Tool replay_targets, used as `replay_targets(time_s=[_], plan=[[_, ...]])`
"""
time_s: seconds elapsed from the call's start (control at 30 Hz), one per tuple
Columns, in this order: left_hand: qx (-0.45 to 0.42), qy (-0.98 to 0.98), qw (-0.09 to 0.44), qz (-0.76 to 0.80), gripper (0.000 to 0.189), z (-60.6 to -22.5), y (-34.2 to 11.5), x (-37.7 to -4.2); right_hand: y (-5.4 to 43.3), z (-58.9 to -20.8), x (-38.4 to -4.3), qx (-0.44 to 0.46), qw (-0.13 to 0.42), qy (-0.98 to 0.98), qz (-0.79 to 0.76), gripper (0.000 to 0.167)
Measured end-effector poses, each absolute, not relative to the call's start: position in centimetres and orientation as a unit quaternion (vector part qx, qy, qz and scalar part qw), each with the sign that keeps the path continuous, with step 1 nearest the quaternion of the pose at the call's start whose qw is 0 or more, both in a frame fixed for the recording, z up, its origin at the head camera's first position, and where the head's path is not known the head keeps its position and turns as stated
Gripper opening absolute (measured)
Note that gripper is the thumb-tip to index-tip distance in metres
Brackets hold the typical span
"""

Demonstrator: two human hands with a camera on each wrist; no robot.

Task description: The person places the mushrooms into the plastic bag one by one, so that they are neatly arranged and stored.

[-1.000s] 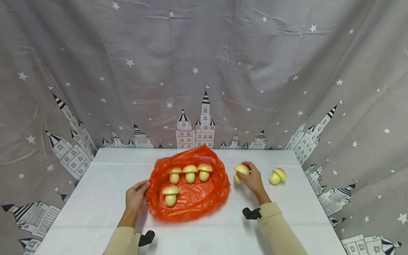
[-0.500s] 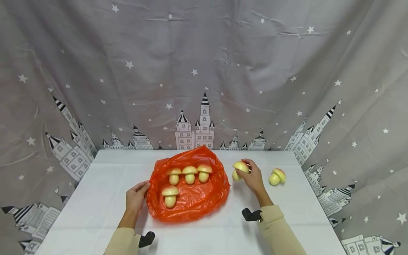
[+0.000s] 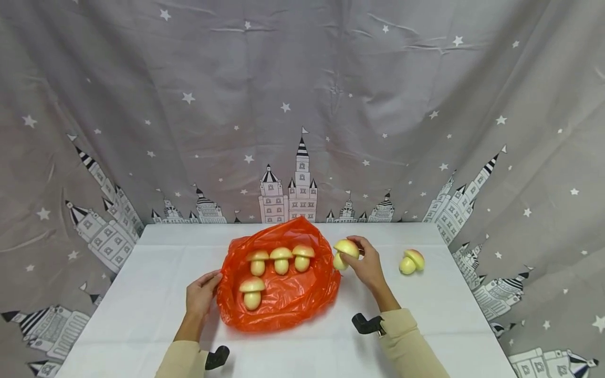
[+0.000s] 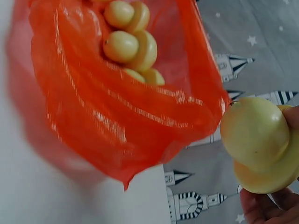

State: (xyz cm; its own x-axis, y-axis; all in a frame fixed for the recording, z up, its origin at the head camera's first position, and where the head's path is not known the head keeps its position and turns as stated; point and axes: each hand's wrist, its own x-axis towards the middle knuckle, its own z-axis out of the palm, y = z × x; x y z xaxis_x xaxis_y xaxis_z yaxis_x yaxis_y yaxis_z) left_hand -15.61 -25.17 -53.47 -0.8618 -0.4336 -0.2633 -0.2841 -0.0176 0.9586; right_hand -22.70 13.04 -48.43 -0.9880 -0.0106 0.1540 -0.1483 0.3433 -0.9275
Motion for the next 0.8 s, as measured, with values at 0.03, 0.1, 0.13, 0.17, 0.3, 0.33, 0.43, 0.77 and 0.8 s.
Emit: replay_targets(time_s=[0.03,0.1,0.13,0.17,0.3,0.33,0.43,0.77,0.8], plan=[[0.259,-0.697,0.056,-0.667,0.044,-53.5,-25.2,-15.6,12.8,-48.4,-22.6,0.051,0.06,-0.816,0.572,0.045],[0.261,-0.695,0.054,-0.668,0.044,-53.5,-25.1,-15.5,12.4,-48.3,-22.3,0.058,0.059,-0.813,0.577,0.044],[0.262,-0.695,0.052,-0.668,0.045,-53.5,-25.1,-15.5,12.2,-48.2,-22.2,0.062,0.059,-0.812,0.578,0.044],[0.262,-0.694,0.051,-0.668,0.045,-53.5,-25.1,-15.5,12.0,-48.1,-22.1,0.066,0.06,-0.81,0.58,0.044],[0.262,-0.695,0.049,-0.667,0.046,-53.5,-25.1,-15.6,11.1,-47.8,-22.0,0.096,0.065,-0.809,0.576,0.042],[0.263,-0.696,0.049,-0.666,0.046,-53.5,-25.1,-15.6,10.9,-47.7,-22.0,0.107,0.067,-0.81,0.573,0.042],[0.265,-0.696,0.051,-0.666,0.046,-53.5,-25.1,-15.6,10.3,-47.6,-22.0,0.14,0.078,-0.817,0.554,0.042],[0.266,-0.704,0.047,-0.656,0.046,-53.6,-25.0,-15.7,8.2,-47.8,-21.8,0.194,0.088,-0.821,0.529,0.043],[0.267,-0.706,0.047,-0.655,0.046,-53.6,-25.0,-15.7,8.0,-47.8,-21.7,0.199,0.086,-0.823,0.525,0.044]])
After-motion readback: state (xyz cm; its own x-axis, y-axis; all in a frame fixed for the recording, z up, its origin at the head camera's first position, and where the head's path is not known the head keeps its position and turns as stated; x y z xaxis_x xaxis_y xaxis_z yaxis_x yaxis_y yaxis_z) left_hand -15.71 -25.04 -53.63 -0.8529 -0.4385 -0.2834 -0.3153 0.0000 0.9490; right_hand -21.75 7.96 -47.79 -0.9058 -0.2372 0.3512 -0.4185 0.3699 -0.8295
